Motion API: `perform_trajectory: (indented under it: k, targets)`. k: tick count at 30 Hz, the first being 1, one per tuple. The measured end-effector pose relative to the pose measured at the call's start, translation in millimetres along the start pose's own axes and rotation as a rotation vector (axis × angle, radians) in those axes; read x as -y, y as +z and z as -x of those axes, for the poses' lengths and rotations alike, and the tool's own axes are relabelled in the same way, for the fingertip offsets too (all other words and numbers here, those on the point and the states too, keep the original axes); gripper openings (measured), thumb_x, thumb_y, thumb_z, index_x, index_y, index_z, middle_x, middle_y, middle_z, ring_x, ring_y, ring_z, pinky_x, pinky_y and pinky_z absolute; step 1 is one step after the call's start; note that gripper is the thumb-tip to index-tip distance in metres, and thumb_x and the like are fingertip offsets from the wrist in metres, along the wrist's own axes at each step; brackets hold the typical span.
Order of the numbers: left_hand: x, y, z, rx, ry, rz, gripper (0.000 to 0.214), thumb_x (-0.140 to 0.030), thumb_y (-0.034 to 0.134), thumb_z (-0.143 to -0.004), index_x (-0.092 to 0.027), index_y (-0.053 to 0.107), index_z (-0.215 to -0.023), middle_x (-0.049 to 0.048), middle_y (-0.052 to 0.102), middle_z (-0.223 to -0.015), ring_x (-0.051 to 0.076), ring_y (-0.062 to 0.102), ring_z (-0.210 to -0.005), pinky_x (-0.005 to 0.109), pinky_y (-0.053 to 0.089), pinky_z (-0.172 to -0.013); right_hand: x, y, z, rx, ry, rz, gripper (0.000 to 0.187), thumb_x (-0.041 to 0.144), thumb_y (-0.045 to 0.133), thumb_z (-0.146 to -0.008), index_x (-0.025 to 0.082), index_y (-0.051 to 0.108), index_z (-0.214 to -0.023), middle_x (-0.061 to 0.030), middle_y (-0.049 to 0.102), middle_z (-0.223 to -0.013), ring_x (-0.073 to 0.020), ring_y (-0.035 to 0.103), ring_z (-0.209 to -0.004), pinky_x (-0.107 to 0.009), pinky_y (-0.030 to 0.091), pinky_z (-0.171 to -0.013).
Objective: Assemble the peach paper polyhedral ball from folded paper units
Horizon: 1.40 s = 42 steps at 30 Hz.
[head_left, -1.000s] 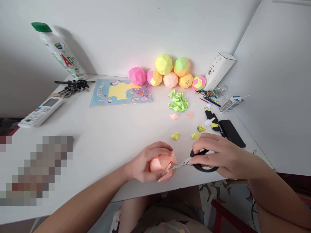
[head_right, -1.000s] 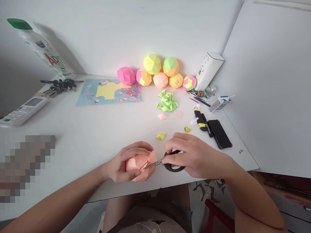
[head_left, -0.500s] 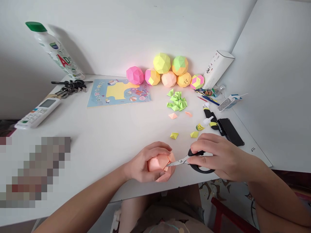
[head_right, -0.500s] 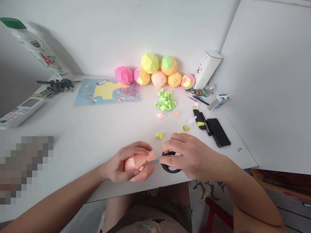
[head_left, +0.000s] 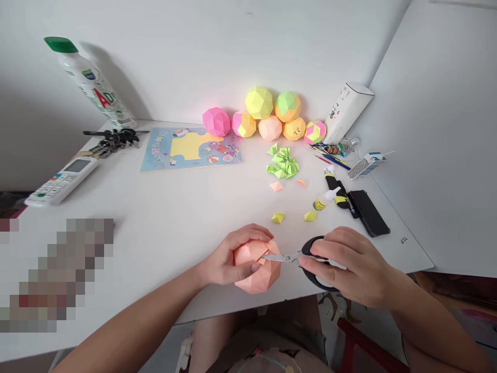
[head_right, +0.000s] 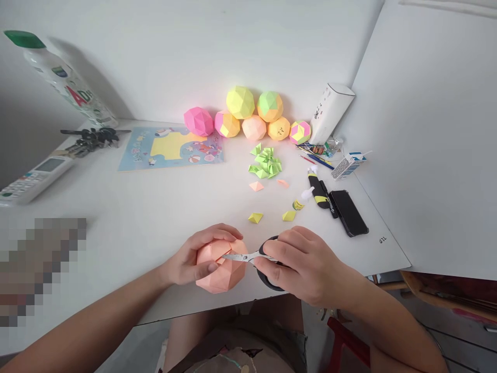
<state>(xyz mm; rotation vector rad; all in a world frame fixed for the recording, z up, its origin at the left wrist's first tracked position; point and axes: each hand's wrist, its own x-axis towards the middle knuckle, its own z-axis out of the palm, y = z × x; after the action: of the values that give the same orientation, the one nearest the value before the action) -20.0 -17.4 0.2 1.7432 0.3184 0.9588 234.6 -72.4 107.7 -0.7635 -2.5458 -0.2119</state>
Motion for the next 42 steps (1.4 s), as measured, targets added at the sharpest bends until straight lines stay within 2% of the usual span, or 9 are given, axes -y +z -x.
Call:
perform_trajectory:
  k: [7,12,17,21,28,36,42]
  targets:
    - [3,-0.3,1,-0.015,-0.035,0.047,0.038,-0.042,0.062,-0.087,-0.02,0.059,-0.118,0.0147,0.06,-0.117,0.027,0.061,-0.106,0.042,0.052,-0.088,7,0,-7,-0.045,-0.015,0.071,0.017,0.003,0.057,-0.087,0.018,0.064,-0.092,-0.0034,0.063,-0.079,-0.0153,0.051,-0.071,-0.03,0.044,-0.059]
    - [6,0.1,2,-0.023,-0.038,0.038,0.038,-0.039,0.064,-0.085,-0.021,0.059,-0.118,0.0139,0.06,-0.117,0.027,0.061,-0.105,0.04,0.053,-0.085,9,-5,-8,0.041,0.02,0.044,0.023,0.002,0.048,-0.09,0.017,0.065,-0.097,-0.0051,0.063,-0.082,-0.0163,0.051,-0.074,-0.031,0.046,-0.063]
    - [6,0.7,3,0.007,-0.054,0.052,0.038,-0.038,0.065,-0.085,-0.021,0.059,-0.118,0.0139,0.06,-0.117,0.027,0.061,-0.106,0.041,0.053,-0.087,3,-9,-7,0.123,-0.022,0.035,0.011,0.006,0.059,-0.087,0.015,0.064,-0.093,-0.0046,0.064,-0.086,-0.0164,0.047,-0.075,-0.033,0.042,-0.065]
    - [4,0.7,2,0.018,-0.087,0.082,0.037,-0.04,0.065,-0.085,-0.02,0.06,-0.116,0.0136,0.06,-0.117,0.027,0.061,-0.105,0.04,0.051,-0.088,-2,-14,-10,0.179,-0.09,0.046,0.013,0.007,0.059,-0.087,0.015,0.065,-0.096,-0.0058,0.064,-0.091,-0.0172,0.049,-0.078,-0.034,0.042,-0.068]
    - [0,1.7,1,0.01,-0.118,0.149,0.036,-0.039,0.066,-0.084,-0.02,0.061,-0.115,0.013,0.061,-0.116,0.027,0.06,-0.104,0.039,0.05,-0.089,0,-19,-18,0.161,-0.126,0.074,0.012,0.006,0.058,-0.089,0.014,0.066,-0.093,-0.0052,0.064,-0.088,-0.0166,0.05,-0.077,-0.033,0.044,-0.066]
    - [1,0.2,2,0.0,-0.132,0.156,0.038,-0.041,0.065,-0.085,-0.021,0.061,-0.116,0.013,0.06,-0.118,0.028,0.059,-0.108,0.04,0.049,-0.09,5,-12,-15,0.058,-0.103,0.109,0.012,0.004,0.068,-0.083,0.014,0.066,-0.09,-0.0041,0.066,-0.084,-0.0162,0.051,-0.074,-0.033,0.044,-0.062]
    - [-1,0.1,1,0.003,-0.157,0.173,0.036,-0.041,0.065,-0.085,-0.021,0.061,-0.115,0.0124,0.061,-0.118,0.028,0.059,-0.108,0.039,0.049,-0.09,6,-13,-16,0.061,-0.129,0.148,0.012,0.005,0.06,-0.088,0.014,0.068,-0.089,-0.0042,0.066,-0.083,-0.0156,0.052,-0.072,-0.033,0.044,-0.062]
